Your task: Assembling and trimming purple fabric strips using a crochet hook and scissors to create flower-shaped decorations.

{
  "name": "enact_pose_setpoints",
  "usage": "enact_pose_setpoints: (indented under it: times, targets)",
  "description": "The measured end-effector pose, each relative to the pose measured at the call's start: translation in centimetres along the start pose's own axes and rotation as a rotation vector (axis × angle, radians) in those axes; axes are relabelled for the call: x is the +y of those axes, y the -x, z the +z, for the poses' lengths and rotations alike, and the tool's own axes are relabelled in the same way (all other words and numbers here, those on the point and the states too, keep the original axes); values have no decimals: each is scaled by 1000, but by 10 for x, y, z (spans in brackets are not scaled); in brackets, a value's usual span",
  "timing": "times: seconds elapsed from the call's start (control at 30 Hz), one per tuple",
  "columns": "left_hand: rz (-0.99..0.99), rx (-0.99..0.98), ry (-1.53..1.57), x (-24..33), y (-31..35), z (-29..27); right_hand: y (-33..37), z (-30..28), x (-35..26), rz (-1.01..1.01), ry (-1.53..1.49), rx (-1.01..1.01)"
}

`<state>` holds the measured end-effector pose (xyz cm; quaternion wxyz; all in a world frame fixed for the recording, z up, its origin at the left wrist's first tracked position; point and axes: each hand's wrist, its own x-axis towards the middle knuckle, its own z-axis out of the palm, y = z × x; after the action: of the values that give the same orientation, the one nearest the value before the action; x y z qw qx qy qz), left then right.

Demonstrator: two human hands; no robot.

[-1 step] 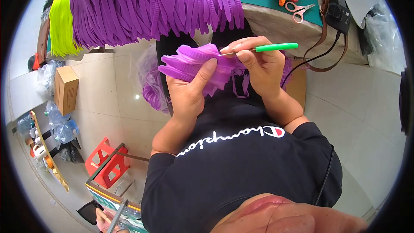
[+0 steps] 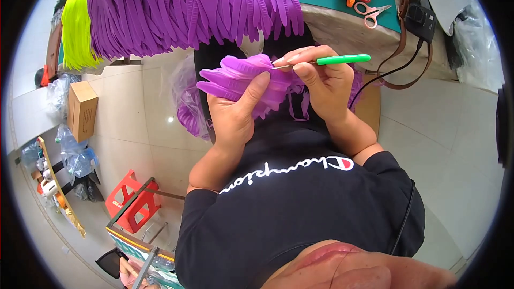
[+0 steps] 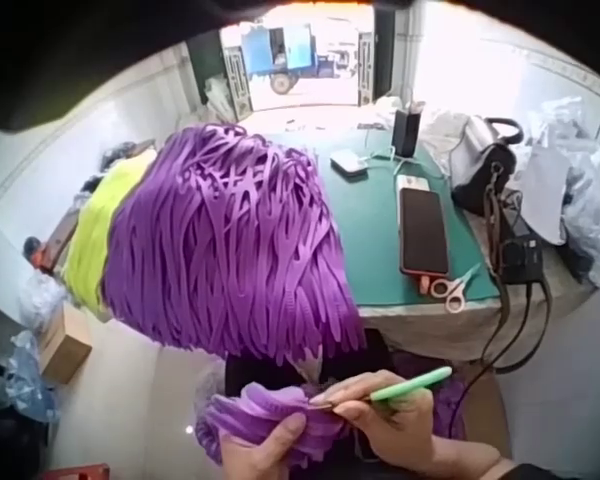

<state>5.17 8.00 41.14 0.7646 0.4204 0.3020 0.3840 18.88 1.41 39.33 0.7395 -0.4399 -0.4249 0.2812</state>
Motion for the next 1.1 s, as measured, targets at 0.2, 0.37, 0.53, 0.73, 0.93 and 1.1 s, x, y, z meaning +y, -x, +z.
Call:
enact_pose_setpoints:
  times: [0.2, 0.37, 0.53, 0.73, 0.93, 1.1]
  targets:
    - [47, 35, -34, -2, 1, 2, -1, -2, -2, -100, 218, -51]
    - [-159, -147, -72, 4, 4, -11, -24, -31, 7, -524, 686, 36]
    - [-265, -1060, 226, 11, 3, -33, -59, -94, -9, 84, -26, 351]
    - [-193, -140, 85, 2, 3, -7, -21, -35, -16, -39, 143, 0]
    - [-16, -20, 54, -7, 0, -2, -1, -9, -11, -543, 568, -305]
    - [37, 5, 13, -9, 0, -3, 0, -9, -7, -570, 620, -298]
